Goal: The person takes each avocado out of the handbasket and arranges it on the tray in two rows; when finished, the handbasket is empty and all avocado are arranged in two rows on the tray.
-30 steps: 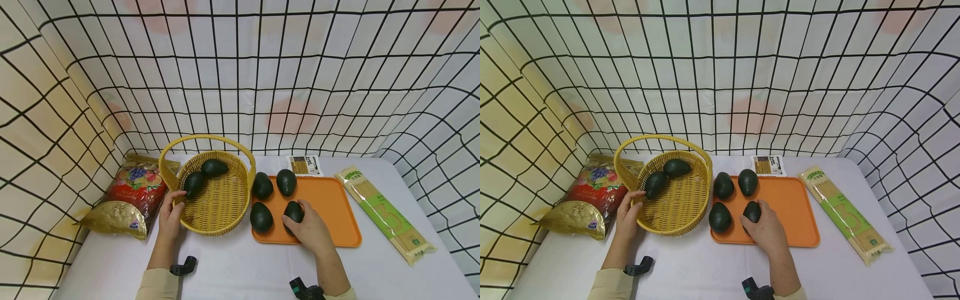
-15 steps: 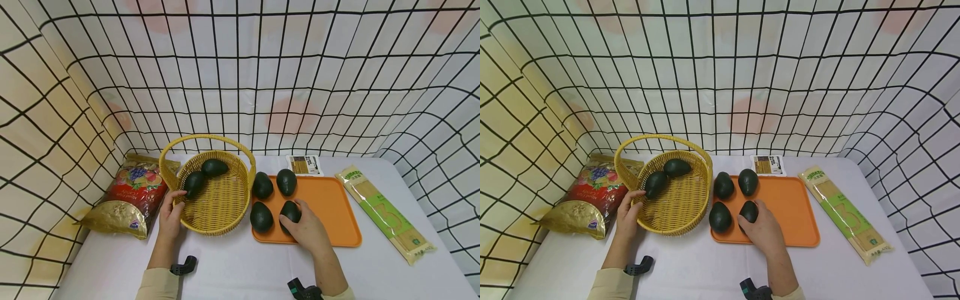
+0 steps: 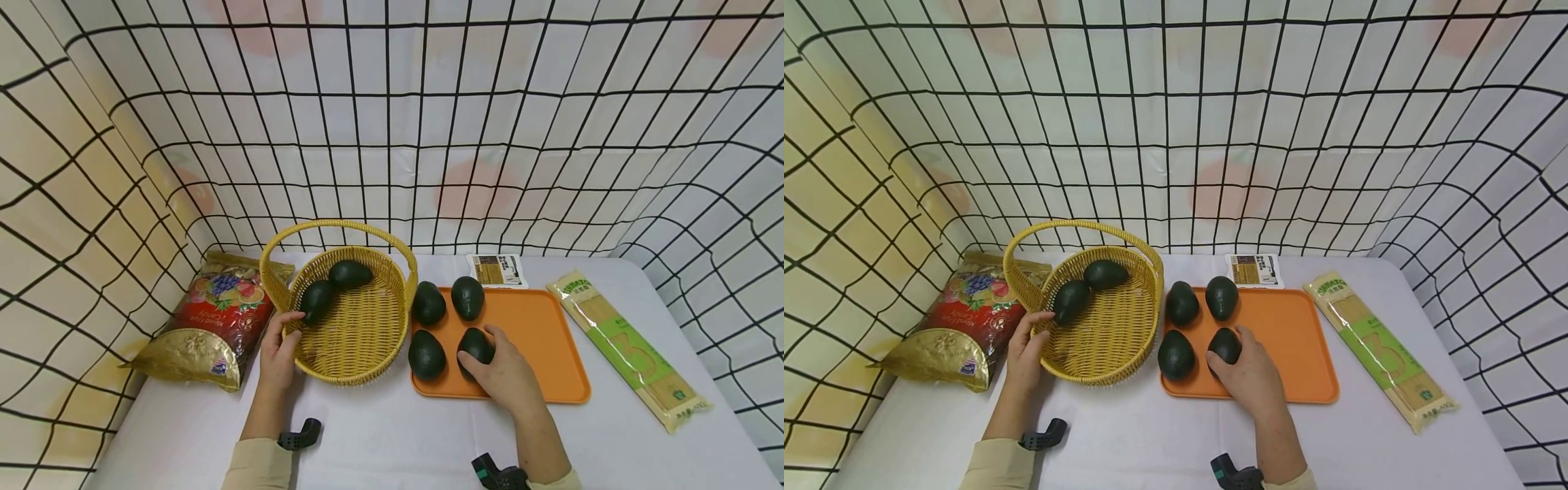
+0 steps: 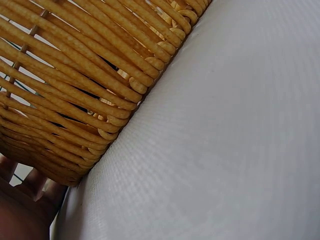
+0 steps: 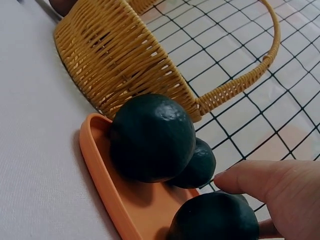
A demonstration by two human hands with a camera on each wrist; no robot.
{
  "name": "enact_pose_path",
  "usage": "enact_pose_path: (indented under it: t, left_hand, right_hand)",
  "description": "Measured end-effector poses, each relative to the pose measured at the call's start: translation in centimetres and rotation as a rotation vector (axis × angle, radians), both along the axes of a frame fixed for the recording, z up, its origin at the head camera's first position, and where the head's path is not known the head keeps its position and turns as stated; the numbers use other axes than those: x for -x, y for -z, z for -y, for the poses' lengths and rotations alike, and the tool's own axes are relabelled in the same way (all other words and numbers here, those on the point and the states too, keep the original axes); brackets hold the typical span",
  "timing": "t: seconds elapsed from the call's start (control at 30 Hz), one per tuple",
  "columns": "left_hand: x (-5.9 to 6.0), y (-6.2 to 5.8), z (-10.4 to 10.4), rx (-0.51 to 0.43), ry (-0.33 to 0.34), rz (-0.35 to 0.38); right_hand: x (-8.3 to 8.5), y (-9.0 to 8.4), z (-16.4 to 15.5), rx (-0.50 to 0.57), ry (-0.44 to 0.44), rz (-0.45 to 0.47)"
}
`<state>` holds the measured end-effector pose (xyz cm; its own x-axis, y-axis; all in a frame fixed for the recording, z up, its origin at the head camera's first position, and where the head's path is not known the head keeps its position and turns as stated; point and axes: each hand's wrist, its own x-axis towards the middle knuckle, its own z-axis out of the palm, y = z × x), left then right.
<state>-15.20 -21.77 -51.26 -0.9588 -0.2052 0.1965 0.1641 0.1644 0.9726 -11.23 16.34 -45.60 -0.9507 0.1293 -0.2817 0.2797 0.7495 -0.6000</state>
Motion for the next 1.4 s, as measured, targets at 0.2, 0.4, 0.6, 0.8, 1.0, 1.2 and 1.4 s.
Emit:
enact_pose_path:
  t: [0.2, 0.4, 0.6, 0.8, 1.0, 1.2, 1.4]
  left_hand:
    - [-0.1, 0.1, 0.0, 0.001, 0.003, 0.004]
    - [-0.1, 0.1, 0.0, 0.001, -0.001, 0.012]
    - [-0.2, 0.1, -0.1, -0.004, 0.001, 0.017]
    - [-0.2, 0.1, -0.2, -0.013, 0.004, 0.014]
    - [-0.1, 0.0, -0.1, -0.011, 0.006, 0.017]
    - [0.0, 0.0, 0.0, -0.003, 0.007, 0.018]
    - [0.0, 0.0, 0.0, -0.008, 0.003, 0.018]
  right_hand:
    - [0.0, -0.2, 0.0, 0.008, 0.011, -0.024]
    - [0.0, -0.1, -0.2, 0.017, 0.013, -0.025]
    - [-0.1, -0.2, -0.3, 0.012, 0.023, -0.036]
    - [-0.3, -1.6, 0.5, 0.016, 0.045, -0.084]
    - [-0.7, -3.8, 2.9, 0.106, 0.015, -0.207]
    - [-0.3, -4.8, 6.5, 0.227, -0.079, -0.324]
    - [0.8, -4.9, 11.6, 0.301, -0.202, -0.314]
